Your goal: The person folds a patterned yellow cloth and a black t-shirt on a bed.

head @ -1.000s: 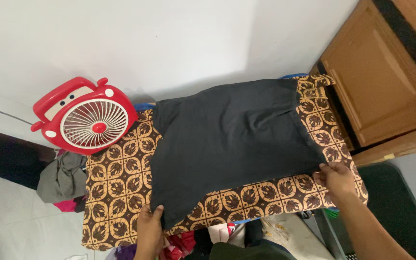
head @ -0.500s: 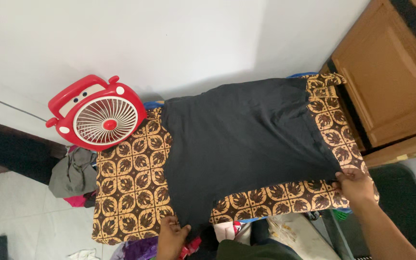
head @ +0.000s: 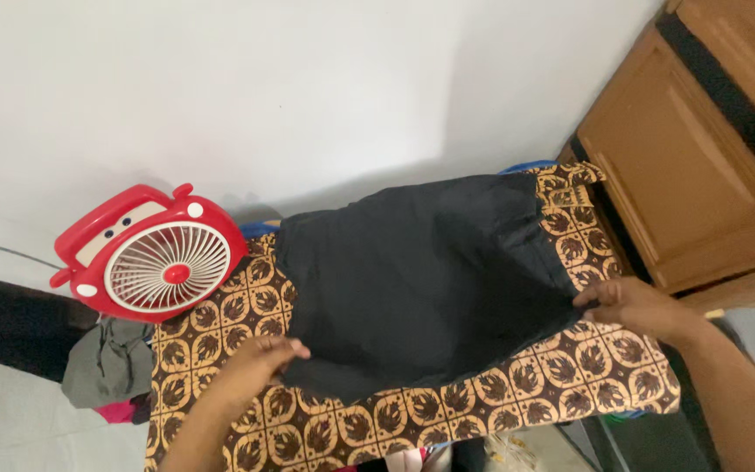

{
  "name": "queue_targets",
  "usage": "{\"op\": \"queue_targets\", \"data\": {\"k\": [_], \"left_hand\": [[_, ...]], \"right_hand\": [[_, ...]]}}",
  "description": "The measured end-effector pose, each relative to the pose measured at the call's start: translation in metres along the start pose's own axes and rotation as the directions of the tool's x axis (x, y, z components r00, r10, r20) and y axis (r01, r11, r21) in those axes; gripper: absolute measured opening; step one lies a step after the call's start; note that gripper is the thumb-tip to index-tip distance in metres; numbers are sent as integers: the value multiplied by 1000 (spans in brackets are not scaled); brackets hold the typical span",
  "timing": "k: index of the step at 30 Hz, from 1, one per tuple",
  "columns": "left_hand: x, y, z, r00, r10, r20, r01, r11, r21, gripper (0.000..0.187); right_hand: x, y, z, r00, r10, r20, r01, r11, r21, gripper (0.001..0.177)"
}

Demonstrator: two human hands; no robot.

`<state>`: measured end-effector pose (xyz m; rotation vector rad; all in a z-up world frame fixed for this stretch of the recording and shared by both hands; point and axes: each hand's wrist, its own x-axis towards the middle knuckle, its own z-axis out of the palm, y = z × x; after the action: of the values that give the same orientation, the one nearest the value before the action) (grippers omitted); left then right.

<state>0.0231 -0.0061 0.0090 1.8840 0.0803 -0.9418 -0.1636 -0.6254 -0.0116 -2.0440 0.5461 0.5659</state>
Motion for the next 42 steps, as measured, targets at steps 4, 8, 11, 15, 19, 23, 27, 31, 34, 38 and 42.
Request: {"op": "queue_targets", "data": {"k": [4,8,11,15,19,23,27,31,34,38,42], "left_hand": [[58,40,-16,985,47,-165,-130,831,-541,25],[105,-6,-12,940,-96,-328,-10,951,-308,43],[115,-60,0,908,58,-415,51,968,246,56],[101,-93,11,885,135,-445,-17,965,260,60],[86,-79,20,906,6,-424,115,959,259,41],[87,-78,23,899,75,-432,-11,989,149,35],[99,-103,23,873,204,-444,-171,979,113,37],[98,-108,22,910,67,-410,-52,998,47,40],[91,-93,21,916,139,-376,-122,990,68,50],[70,-77,16,928,92,-361,2,968,250,46],[55,-89,1,908,164,-385,-67,965,254,39]], "right_hand": [[39,-29,-15,961,34,-275,48,957,286,56],[57,-38,2,880,157,-449,-131,987,89,65],[55,-23,10,872,185,-453,-163,983,87,51],[53,-2,10,892,201,-405,-164,979,123,48],[53,-3,11,886,119,-449,-149,988,-33,56],[54,-11,20,903,82,-421,-125,989,-77,53],[51,-24,24,928,17,-373,-23,1000,-12,46],[48,-40,26,920,234,-316,-146,949,279,54],[52,-40,26,911,327,-252,-218,900,379,54],[58,-15,27,954,231,-193,-130,893,430,37],[49,19,21,971,162,-173,-37,824,565,28]]}}
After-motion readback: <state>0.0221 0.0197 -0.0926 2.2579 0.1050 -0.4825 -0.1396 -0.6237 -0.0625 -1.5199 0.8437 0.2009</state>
